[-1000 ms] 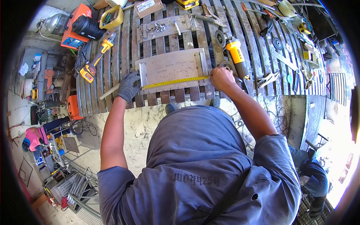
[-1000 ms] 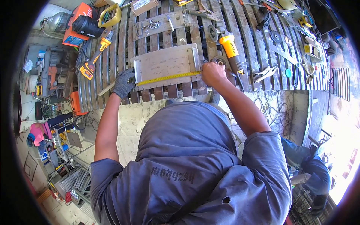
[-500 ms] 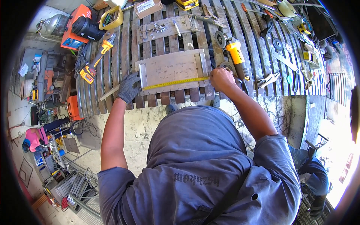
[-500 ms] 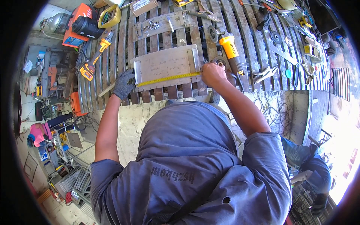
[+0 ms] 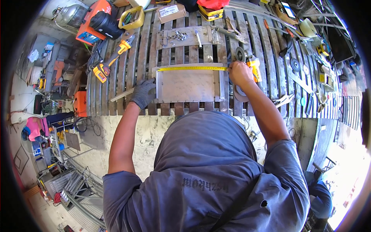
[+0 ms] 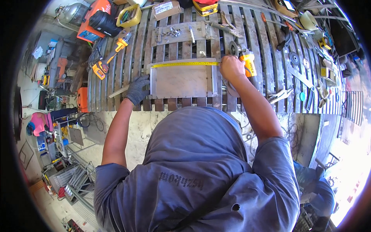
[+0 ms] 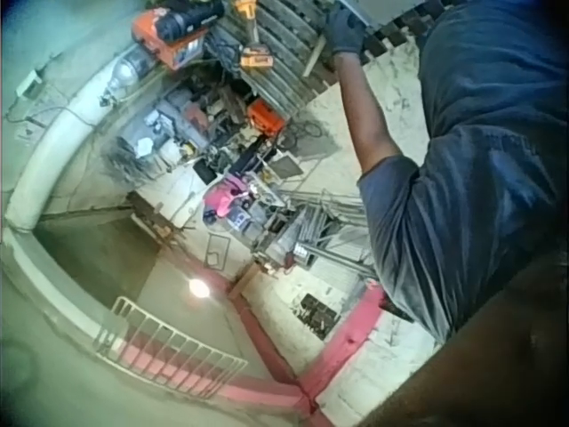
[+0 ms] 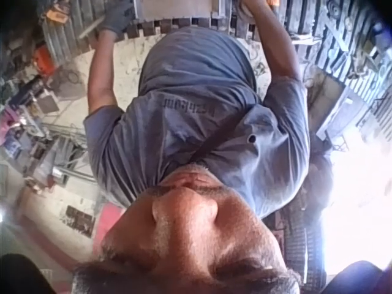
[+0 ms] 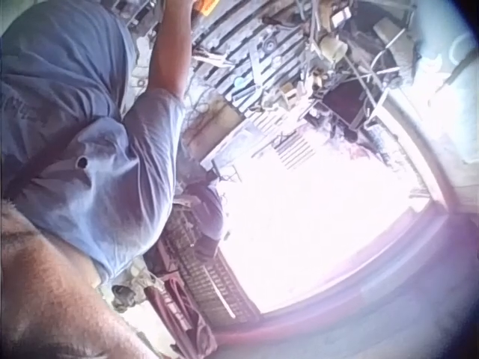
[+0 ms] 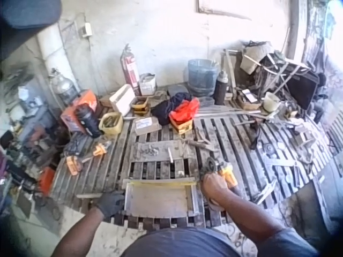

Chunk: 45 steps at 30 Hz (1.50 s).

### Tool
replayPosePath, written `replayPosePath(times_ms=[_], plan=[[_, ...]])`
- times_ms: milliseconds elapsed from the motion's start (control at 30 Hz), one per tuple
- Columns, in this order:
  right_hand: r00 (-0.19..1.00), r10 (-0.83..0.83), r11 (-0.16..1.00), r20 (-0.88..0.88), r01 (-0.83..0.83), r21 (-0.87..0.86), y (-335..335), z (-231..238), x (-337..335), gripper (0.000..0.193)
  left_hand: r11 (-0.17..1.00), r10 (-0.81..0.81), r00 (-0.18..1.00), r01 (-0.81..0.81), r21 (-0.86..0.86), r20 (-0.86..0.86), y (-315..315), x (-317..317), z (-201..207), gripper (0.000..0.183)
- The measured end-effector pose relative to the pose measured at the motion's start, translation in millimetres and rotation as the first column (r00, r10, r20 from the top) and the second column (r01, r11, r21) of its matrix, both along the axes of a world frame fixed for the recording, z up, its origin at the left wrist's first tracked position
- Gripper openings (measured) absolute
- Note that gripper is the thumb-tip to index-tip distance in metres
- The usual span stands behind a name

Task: Measure a metal component with a tape measure and prepare an angle grinder.

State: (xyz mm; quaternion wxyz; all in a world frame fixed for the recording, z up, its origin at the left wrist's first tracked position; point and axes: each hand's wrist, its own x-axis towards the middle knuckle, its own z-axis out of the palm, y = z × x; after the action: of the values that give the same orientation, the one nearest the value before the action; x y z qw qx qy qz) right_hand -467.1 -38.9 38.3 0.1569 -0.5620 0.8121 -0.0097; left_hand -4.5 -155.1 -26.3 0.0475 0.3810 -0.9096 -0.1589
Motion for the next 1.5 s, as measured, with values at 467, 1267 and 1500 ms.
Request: replayPosePath(times_ms=[467, 1267, 1500], plan=[[0.998, 0.066, 0.997, 0.019, -0.067, 0.035, -31, -8, -3, 0.030, 0.998, -0.025, 0.997, 0.021, 0.053, 0.073, 1, -17, 20, 0.045], [1.000, 0.014, 1.000, -0.009, -0.014, 0.019, -26, -47, -6, 0.027, 0.998, -0.020, 0.998, 0.017, 0.057, 0.054, -2, -8, 5, 0.051], [0.999, 0.038, 0.999, 0.035, -0.037, -0.005, -22, -41, -5, 0.026, 0.996, 0.001, 0.999, -0.004, 0.087, 0.044, -1, -10, 10, 0.050]])
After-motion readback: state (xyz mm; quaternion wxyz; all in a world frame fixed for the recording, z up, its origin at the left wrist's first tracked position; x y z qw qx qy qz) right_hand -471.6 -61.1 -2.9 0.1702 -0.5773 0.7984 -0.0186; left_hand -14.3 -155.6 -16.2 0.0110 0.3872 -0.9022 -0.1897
